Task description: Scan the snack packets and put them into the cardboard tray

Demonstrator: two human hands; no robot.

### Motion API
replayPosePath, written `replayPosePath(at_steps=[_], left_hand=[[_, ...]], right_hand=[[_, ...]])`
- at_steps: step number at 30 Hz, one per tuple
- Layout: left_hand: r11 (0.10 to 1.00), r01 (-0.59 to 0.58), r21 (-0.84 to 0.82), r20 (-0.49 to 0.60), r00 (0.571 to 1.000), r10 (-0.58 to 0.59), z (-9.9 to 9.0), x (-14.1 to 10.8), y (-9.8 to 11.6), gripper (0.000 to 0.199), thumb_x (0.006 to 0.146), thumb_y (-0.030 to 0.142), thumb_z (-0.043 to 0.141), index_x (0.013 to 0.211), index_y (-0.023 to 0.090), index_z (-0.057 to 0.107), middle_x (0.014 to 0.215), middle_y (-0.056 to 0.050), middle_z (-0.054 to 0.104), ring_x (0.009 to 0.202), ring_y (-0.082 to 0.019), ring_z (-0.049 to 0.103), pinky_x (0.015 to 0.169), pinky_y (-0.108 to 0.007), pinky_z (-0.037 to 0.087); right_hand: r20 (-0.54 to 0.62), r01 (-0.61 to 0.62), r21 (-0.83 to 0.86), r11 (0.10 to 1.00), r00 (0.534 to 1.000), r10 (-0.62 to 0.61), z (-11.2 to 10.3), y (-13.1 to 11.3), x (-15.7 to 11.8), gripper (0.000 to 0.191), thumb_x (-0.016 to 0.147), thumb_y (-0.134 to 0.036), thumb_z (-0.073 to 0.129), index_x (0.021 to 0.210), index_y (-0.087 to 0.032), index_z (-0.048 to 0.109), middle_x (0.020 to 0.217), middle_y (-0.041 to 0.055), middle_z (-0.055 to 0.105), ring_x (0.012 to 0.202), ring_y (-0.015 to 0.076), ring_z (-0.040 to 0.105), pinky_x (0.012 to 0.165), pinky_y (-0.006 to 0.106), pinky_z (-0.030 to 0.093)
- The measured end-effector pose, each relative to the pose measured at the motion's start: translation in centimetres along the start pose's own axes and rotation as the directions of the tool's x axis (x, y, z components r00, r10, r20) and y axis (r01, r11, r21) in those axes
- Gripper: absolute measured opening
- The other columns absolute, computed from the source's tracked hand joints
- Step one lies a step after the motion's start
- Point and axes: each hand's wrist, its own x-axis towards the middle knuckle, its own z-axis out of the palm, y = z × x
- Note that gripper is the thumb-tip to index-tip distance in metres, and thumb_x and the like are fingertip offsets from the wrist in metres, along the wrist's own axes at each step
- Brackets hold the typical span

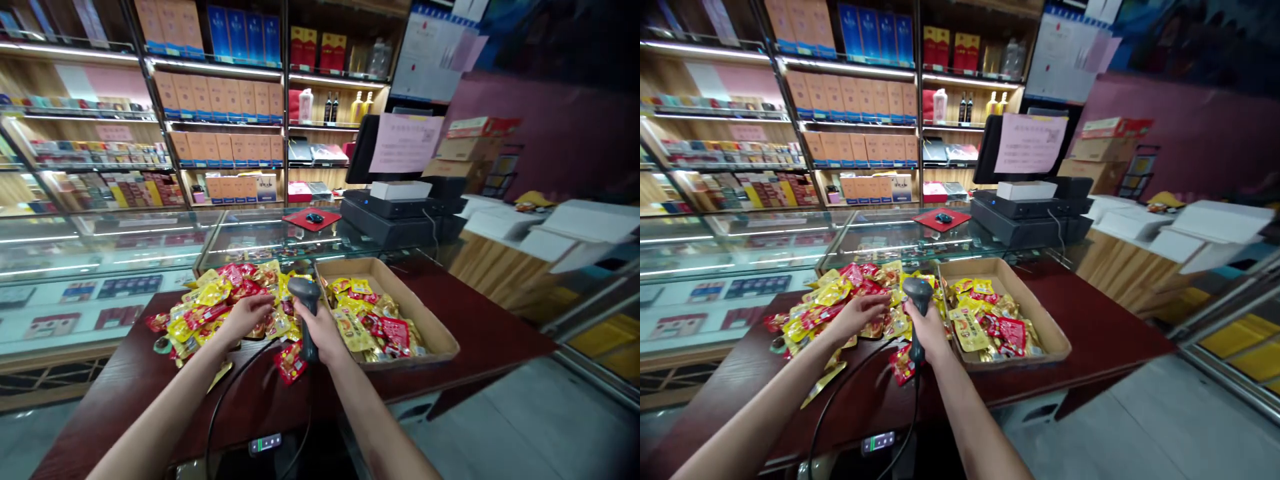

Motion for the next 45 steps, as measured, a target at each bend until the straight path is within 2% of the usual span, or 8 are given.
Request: replayPosePath(at_steps=[4,9,16,25,30,37,41,45], left_hand=[[0.999,-0.024,0.033,-0.137,0.990,0.028,-1.8,-1.6,-4.5,0.032,0.070,0.022,0.072,0.101,0.018,0.071,0.099,-0.007,0.073,0.093,-0.023,0.068,0.077,-0.030,0.053],[0.974,-0.101,0.201,-0.218,0.965,0.145,0.1,-2.4,-7.8,0.031,0.072,0.018,0.068,0.103,0.022,0.071,0.106,-0.009,0.071,0.100,-0.023,0.065,0.091,-0.033,0.047],[0.783,-0.205,0.587,-0.160,0.919,0.360,2.8,-3.3,-8.1,0.047,0.076,0.023,0.064,0.124,0.021,0.061,0.125,-0.012,0.058,0.118,-0.027,0.052,0.102,-0.037,0.037],[0.588,-0.160,0.793,-0.163,0.874,0.458,2.6,-4.6,-6.4,0.037,0.083,0.017,0.052,0.118,0.020,0.065,0.115,-0.010,0.062,0.103,-0.023,0.059,0.088,-0.031,0.044],[0.758,-0.124,0.640,-0.343,0.837,0.427,1.2,-5.0,-4.8,0.029,0.088,0.030,0.051,0.101,0.020,0.074,0.098,-0.007,0.072,0.085,-0.019,0.066,0.078,-0.028,0.047],[0.998,0.010,0.056,-0.429,0.903,0.015,-1.3,-4.1,-5.4,0.038,0.076,0.043,0.065,0.097,0.013,0.075,0.076,-0.005,0.073,0.071,-0.021,0.068,0.062,-0.026,0.051],[0.928,0.064,-0.368,-0.338,0.920,-0.197,-1.6,-3.8,-5.8,0.034,0.075,0.036,0.071,0.099,0.012,0.071,0.074,-0.005,0.071,0.062,-0.017,0.067,0.058,-0.027,0.054],[0.872,0.084,-0.482,-0.307,0.916,-0.257,-1.8,-4.2,-5.5,0.027,0.078,0.029,0.070,0.100,0.012,0.068,0.077,-0.006,0.071,0.059,-0.015,0.067,0.057,-0.026,0.055]], right_hand=[[-0.036,-0.068,-0.041,0.997,0.997,0.066,1.7,3.0,-0.7,0.044,0.070,-0.052,0.068,0.099,-0.018,0.066,0.096,0.0044,0.070,0.097,0.0247,0.062,0.087,0.035,0.046],[-0.084,-0.130,-0.022,0.991,0.988,0.127,2.8,4.7,-0.7,0.043,0.067,-0.051,0.070,0.094,-0.018,0.066,0.082,0.0038,0.069,0.081,0.0228,0.063,0.071,0.032,0.049],[-0.085,-0.214,0.124,0.969,0.971,0.225,3.0,5.7,0.0,0.036,0.065,-0.043,0.073,0.087,-0.017,0.064,0.077,0.0026,0.067,0.075,0.0203,0.065,0.067,0.031,0.052],[0.107,-0.306,0.197,0.932,0.951,0.290,3.8,4.1,-2.5,0.041,0.066,-0.044,0.075,0.096,-0.018,0.063,0.086,0.0058,0.071,0.073,0.0202,0.069,0.056,0.027,0.053],[0.081,-0.233,0.205,0.951,0.972,0.221,3.3,3.7,-2.0,0.043,0.064,-0.043,0.077,0.097,-0.017,0.065,0.097,0.0068,0.071,0.090,0.0208,0.067,0.074,0.029,0.054],[-0.078,-0.184,0.179,0.966,0.977,0.201,1.9,4.0,-1.1,0.044,0.065,-0.045,0.075,0.098,-0.018,0.067,0.093,0.0032,0.070,0.090,0.0196,0.065,0.076,0.028,0.052],[-0.028,-0.243,0.263,0.934,0.965,0.260,1.8,3.8,-1.0,0.043,0.063,-0.043,0.077,0.097,-0.019,0.066,0.100,0.0043,0.069,0.089,0.0188,0.065,0.072,0.028,0.054],[0.002,-0.234,0.276,0.932,0.970,0.243,2.1,3.3,-1.1,0.040,0.063,-0.040,0.078,0.094,-0.019,0.067,0.102,0.0049,0.069,0.095,0.0198,0.065,0.077,0.028,0.055]])
